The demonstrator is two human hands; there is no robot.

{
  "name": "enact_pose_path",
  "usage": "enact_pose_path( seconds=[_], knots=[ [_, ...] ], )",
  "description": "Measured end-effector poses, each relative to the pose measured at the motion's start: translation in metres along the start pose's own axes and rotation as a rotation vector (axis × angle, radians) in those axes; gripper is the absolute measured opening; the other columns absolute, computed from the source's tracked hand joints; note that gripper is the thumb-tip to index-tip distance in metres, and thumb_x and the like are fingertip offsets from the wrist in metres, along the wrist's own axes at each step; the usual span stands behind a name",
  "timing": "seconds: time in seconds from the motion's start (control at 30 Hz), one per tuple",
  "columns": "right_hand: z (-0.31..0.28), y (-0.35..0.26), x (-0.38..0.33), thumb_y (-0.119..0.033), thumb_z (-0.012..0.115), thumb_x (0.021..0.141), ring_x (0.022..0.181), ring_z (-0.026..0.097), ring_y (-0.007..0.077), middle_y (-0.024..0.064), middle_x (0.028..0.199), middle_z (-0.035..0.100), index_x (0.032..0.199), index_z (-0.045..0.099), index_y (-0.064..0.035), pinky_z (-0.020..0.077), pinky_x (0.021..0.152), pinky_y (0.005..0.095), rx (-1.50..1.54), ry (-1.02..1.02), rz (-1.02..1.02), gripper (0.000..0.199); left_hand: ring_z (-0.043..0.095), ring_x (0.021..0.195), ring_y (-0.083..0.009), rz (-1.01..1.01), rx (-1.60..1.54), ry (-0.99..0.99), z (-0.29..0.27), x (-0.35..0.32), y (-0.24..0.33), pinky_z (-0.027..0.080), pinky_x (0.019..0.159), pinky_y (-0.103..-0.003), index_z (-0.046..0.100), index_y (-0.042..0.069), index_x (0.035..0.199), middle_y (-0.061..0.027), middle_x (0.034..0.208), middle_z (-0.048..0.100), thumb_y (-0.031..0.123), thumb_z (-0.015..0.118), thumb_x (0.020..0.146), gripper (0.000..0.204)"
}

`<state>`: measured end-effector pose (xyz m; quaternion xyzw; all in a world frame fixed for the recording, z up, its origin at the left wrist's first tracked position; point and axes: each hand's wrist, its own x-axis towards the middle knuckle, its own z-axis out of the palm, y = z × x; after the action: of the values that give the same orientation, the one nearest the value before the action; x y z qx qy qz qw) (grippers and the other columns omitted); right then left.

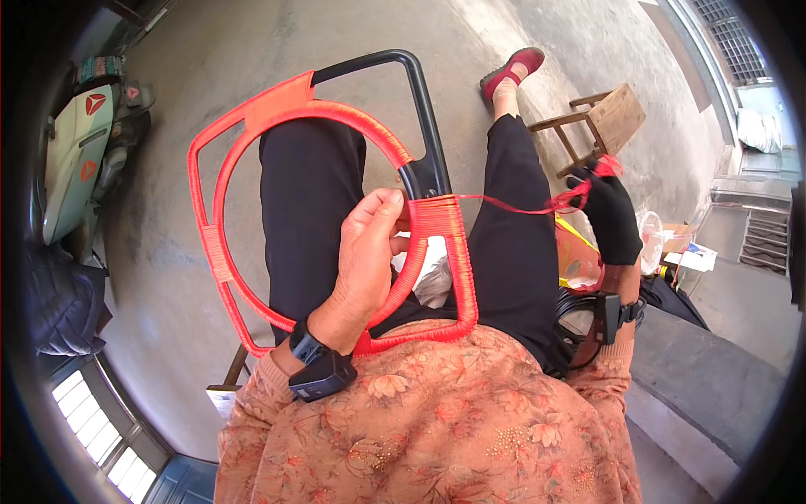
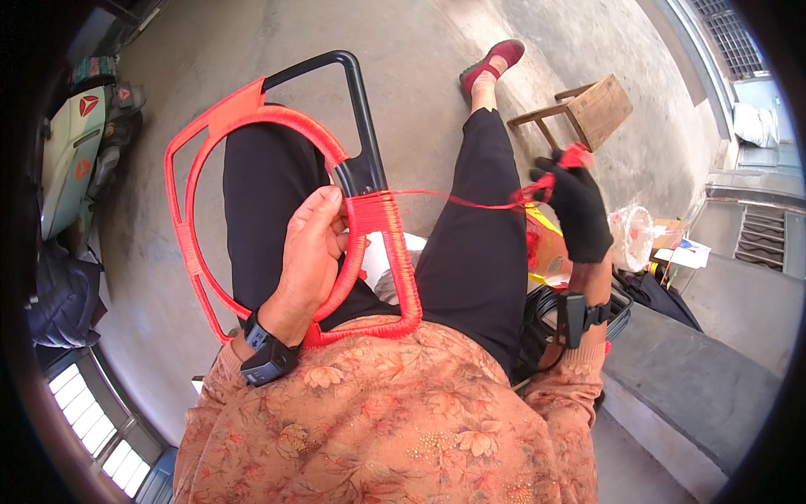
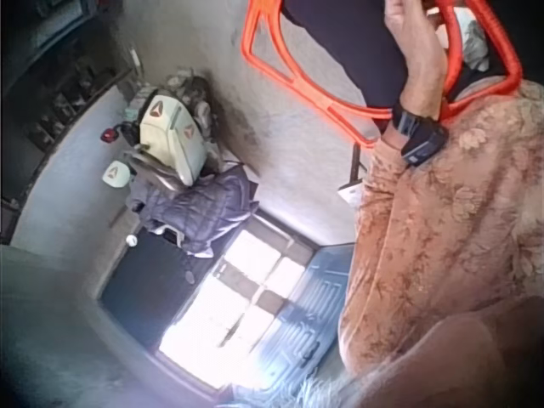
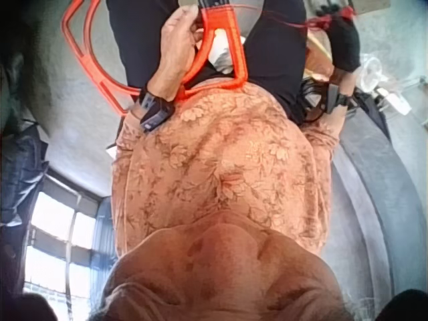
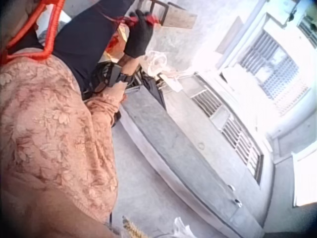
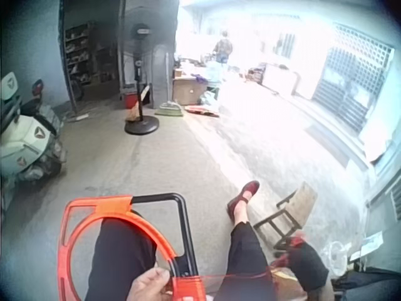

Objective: Wrapping red plastic rattan material around a black furniture frame for assembly.

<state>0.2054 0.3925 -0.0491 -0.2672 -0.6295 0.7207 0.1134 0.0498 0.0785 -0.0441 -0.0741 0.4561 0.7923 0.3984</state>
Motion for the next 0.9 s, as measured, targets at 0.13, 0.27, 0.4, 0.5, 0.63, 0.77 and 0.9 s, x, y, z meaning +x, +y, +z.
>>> enact_pose_path(
  seconds=[0.13,0.27,0.4,0.5,0.63,0.77,0.9],
  knots=[
    [0.115,-0.063,-0.047,-0.007,0.051,0.09,0.096,0.06,0.0159,0.0098,0.114,0.063,0.122,0.052,0.0073,0.0465,0.088,0.0272,-0.386,-0.289,-0.119,0.035,0.064,0.077,-0.0118,0.038,0.122,0.03,-0.005,0.003,-0.009,0.054,0.065,-0.025,0.056,0.006,0.1,-0.0041,0.092,0.065,0.015,0.049,0.096,0.011],
    [0.154,0.005,0.001,-0.017,0.064,0.083,0.086,0.066,0.0194,0.0111,0.092,0.068,0.13,0.048,-0.0069,0.0509,0.076,0.0308,-0.551,-0.598,0.133,0.05,0.062,0.073,-0.01,-0.032,0.253,0.023,-0.006,0.004,-0.01,0.053,0.065,-0.025,0.056,0.005,0.1,-0.003,0.09,0.064,0.013,0.051,0.096,0.01],
    [0.171,0.008,0.012,-0.01,0.066,0.081,0.089,0.065,0.0192,0.0098,0.098,0.067,0.13,0.048,-0.0079,0.0507,0.079,0.0305,-0.291,-0.503,0.022,0.052,0.059,0.071,-0.0091,0.061,0.203,0.042,-0.003,-0.002,-0.008,0.049,0.067,-0.023,0.056,0.004,0.099,-0.0024,0.089,0.063,0.011,0.054,0.094,0.008],
    [0.174,0.002,0.017,-0.005,0.068,0.078,0.094,0.064,0.0186,0.0093,0.106,0.066,0.129,0.05,-0.0092,0.0503,0.082,0.0307,-0.33,-0.182,-0.139,0.054,0.058,0.074,-0.0082,0.454,0.308,0.133,0.002,0.0,-0.005,0.048,0.07,-0.022,0.056,0.003,0.1,-0.002,0.088,0.062,0.008,0.055,0.094,0.008],
    [0.196,-0.039,0.003,-0.005,0.068,0.075,0.107,0.06,0.0229,0.01,0.116,0.061,0.118,0.058,-0.0088,0.0486,0.088,0.0354,-0.527,-0.125,-0.62,0.044,0.058,0.087,-0.01,0.707,0.471,0.147,0.005,-0.011,0.004,0.048,0.078,-0.024,0.054,-0.002,0.102,-0.0046,0.094,0.059,-0.004,0.054,0.091,0.012],
    [0.21,-0.025,0.011,-0.008,0.07,0.067,0.109,0.056,0.0299,0.0104,0.107,0.062,0.103,0.062,-0.0082,0.0452,0.092,0.0391,-0.944,-0.295,-1.017,0.037,0.057,0.087,-0.01,0.736,0.429,0.126,0.009,-0.016,0.006,0.047,0.078,-0.024,0.054,-0.002,0.104,-0.006,0.096,0.058,-0.003,0.059,0.088,0.017],
    [0.181,-0.026,-0.002,-0.006,0.07,0.068,0.101,0.059,0.0306,0.0121,0.102,0.063,0.097,0.062,-0.0058,0.0472,0.085,0.0371,-0.615,-0.252,-0.641,0.03,0.057,0.085,-0.0093,0.652,0.464,0.074,0.001,-0.014,0.004,0.048,0.076,-0.024,0.053,-0.002,0.106,-0.005,0.096,0.058,-0.001,0.061,0.086,0.021]
  ],
)
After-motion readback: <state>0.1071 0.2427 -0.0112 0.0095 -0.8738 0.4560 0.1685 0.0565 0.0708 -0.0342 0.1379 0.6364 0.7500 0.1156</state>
